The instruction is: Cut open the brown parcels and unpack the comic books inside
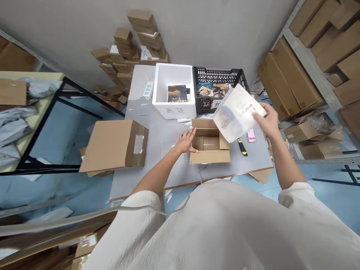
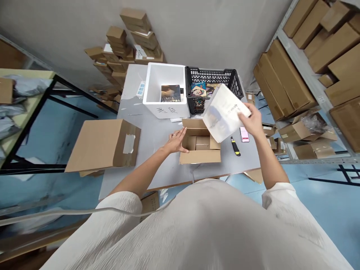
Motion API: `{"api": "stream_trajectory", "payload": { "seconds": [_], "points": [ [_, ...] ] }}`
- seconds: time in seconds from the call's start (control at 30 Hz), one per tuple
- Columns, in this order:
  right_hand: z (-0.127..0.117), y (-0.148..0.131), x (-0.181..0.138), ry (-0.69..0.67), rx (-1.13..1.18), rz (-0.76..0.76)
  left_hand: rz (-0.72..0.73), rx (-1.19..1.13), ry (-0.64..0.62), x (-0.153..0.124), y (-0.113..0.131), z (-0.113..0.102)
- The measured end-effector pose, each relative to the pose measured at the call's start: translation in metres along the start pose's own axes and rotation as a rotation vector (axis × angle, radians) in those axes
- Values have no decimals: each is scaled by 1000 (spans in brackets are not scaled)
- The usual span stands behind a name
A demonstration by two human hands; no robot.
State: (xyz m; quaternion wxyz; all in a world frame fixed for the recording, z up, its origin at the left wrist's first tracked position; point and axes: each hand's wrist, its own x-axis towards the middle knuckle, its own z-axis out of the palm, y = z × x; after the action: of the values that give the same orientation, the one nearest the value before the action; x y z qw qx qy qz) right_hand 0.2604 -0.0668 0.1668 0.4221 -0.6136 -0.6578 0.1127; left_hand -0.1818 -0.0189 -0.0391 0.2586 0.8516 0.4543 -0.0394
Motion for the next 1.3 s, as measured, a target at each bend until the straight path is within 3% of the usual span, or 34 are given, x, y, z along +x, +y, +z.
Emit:
{"api": "stream_trajectory", "payload": {
  "seconds": [0.13,0.23,0.33,0.47,0.67,0.77,0.97,1.2,1.3],
  "points": [
    [-47,23,4,113,-10,32,-39,44,-34,0,3,-4],
    [-52,56,0,110,-7,86,-60,75,-58,0,6,-7],
    [-29,101,-7,24,19,169,-80,99,-80,1,7,-9],
    [22,155,-22,-177,129,339,-102,139,-107,4,6,-9],
    [82,208,-43,-437,363,598,-149,178,-138,5,8,-7],
    [98,229,-40,-438,338,630,-165,180,-135,2,10,-7],
    [122,254,-20,-431,36,540,-194,194,-133,-1,13,-7],
    [154,270,-20,-449,-114,704,-198,196,-124,-6,16,-5],
    [163,276,-28,-415,-94,689,-190,189,-118,-9,16,-6]
  ]
}}
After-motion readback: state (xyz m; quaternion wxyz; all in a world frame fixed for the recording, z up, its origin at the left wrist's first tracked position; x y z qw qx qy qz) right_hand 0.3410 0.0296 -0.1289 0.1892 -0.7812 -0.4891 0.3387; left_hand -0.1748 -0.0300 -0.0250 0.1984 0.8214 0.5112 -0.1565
